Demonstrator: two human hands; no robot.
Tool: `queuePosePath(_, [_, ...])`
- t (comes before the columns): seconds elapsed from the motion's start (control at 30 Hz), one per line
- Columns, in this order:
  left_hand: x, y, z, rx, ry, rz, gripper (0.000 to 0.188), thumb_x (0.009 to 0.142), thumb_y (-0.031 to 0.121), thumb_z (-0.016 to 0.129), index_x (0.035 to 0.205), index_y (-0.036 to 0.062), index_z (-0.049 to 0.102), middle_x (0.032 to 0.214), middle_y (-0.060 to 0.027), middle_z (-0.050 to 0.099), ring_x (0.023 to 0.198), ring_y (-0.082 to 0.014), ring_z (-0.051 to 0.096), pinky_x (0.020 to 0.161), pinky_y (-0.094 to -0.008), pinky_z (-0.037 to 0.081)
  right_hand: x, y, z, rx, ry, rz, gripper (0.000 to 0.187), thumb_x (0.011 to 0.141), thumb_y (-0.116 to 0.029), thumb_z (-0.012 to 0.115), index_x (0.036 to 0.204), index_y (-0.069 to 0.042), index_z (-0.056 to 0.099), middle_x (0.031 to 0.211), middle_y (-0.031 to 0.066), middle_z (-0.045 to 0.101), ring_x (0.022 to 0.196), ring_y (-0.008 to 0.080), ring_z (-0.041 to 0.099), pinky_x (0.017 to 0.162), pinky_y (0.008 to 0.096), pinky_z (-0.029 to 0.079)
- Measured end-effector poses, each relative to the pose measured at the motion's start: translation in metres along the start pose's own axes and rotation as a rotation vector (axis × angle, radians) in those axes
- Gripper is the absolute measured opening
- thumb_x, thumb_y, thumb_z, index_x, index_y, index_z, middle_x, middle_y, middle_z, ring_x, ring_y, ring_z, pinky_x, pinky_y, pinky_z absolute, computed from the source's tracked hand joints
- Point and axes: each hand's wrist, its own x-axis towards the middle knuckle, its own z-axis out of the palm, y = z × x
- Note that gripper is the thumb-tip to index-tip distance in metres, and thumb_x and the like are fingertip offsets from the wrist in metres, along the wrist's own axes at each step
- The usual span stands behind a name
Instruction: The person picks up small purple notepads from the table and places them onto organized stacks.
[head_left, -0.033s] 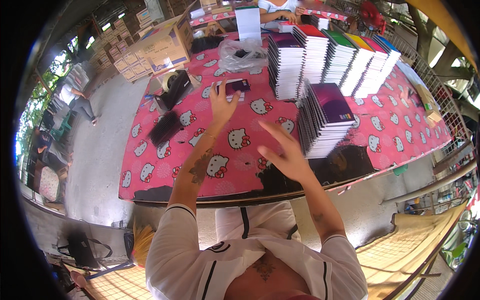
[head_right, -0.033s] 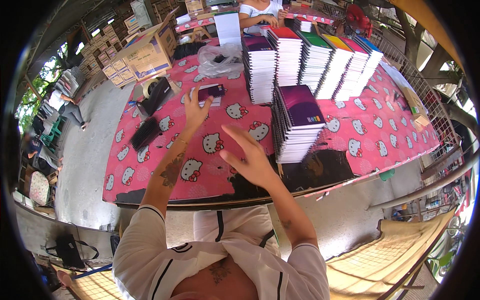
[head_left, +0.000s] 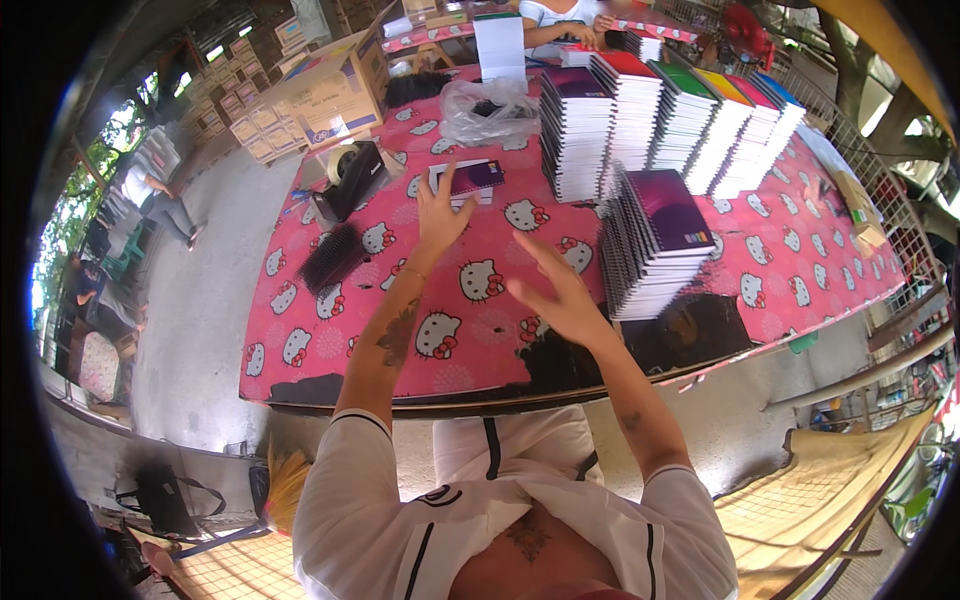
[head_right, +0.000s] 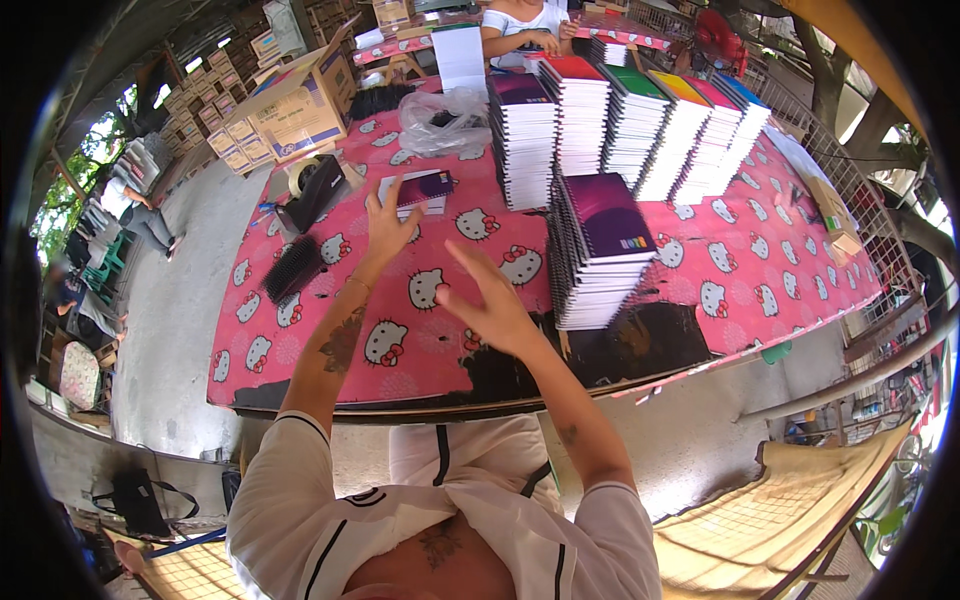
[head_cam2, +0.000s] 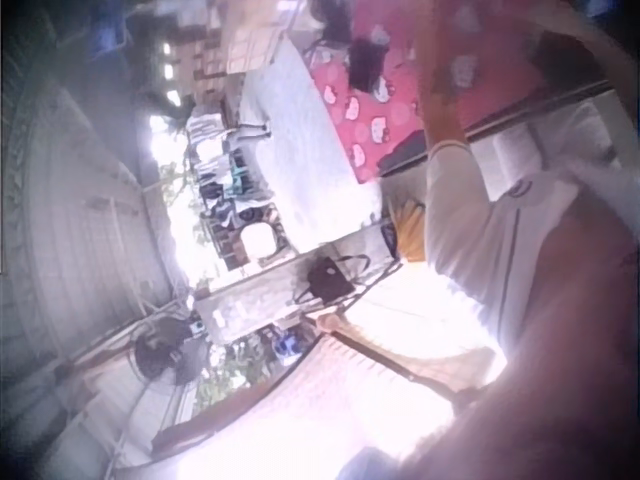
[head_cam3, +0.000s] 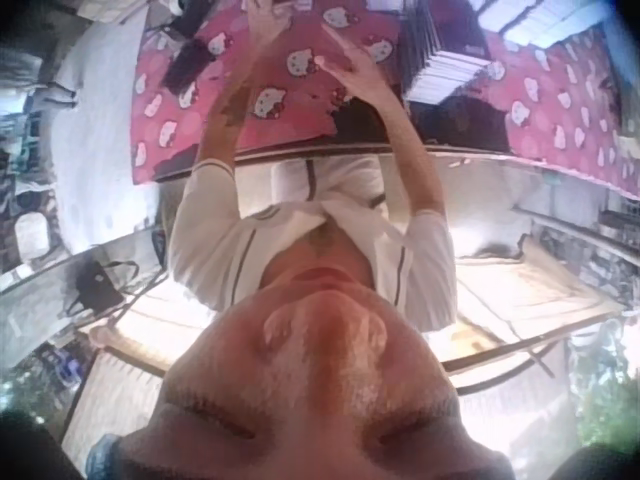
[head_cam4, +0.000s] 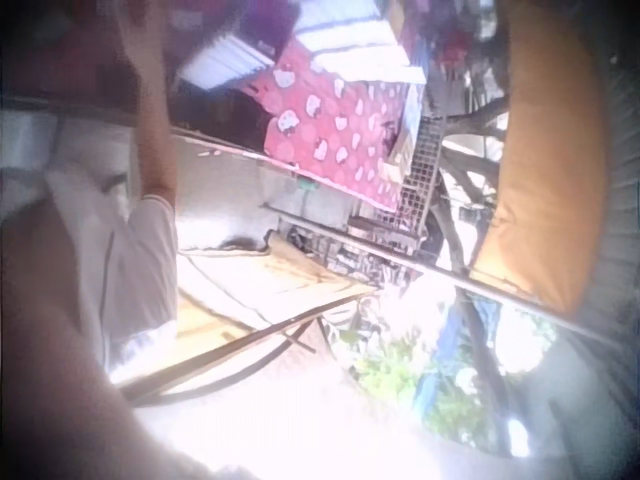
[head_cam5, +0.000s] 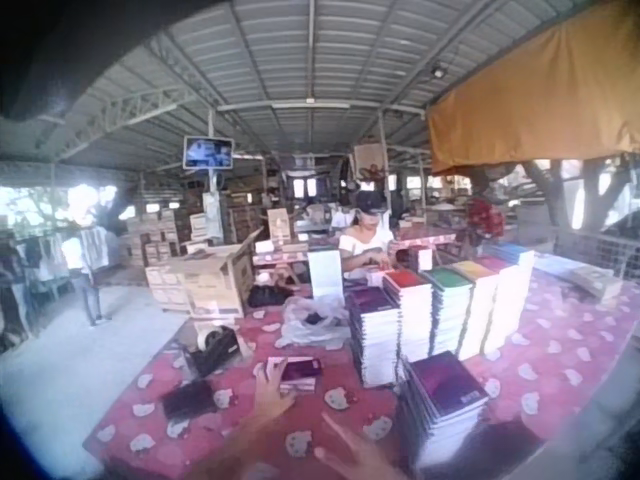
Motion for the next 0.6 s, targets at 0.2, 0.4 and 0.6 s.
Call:
queuePosePath(0.2, [0.019, -0.054, 0.018, 0.11, -0.206, 0.029, 0.034, 0.097, 0.035, 0.062, 0.129, 0.0228, 0.067, 0.136, -0.0249, 0.052, 0.129, -0.0444, 0.047, 0.105, -0.0481, 0.041, 0.116, 0.15, 0.043, 0.093, 0.34, 0.312, 0.081, 0.09, -0.04, 0.071, 0.15, 0.003, 0.038, 0.149, 0.0239, 0.045, 0.14, 0.0334, 0.043, 0.114, 0.0413, 0.034])
queuePosePath(0.4, [0.039, -0.106, 0.013, -0.357, -0.166, -0.52, 0.049, 0.095, 0.037, 0.063, 0.133, 0.0058, 0.061, 0.139, -0.0217, 0.053, 0.126, -0.037, 0.051, 0.104, -0.0463, 0.041, 0.189, 0.16, 0.064, 0.649, 0.35, 0.653, 0.077, 0.093, -0.049, 0.065, 0.153, -0.01, 0.037, 0.153, 0.0096, 0.041, 0.133, 0.0266, 0.045, 0.11, 0.0356, 0.032])
queuePosePath(0.6, [0.059, -0.063, 0.043, -0.822, -0.356, -0.869, 0.067, 0.085, 0.03, 0.068, 0.14, -0.0004, 0.047, 0.124, -0.0182, 0.061, 0.113, -0.0269, 0.058, 0.091, -0.0414, 0.047, 0.218, 0.211, 0.065, 0.545, 0.386, 0.417, 0.063, 0.092, -0.031, 0.067, 0.146, -0.009, 0.045, 0.138, 0.0068, 0.055, 0.129, 0.0201, 0.046, 0.11, 0.0356, 0.029])
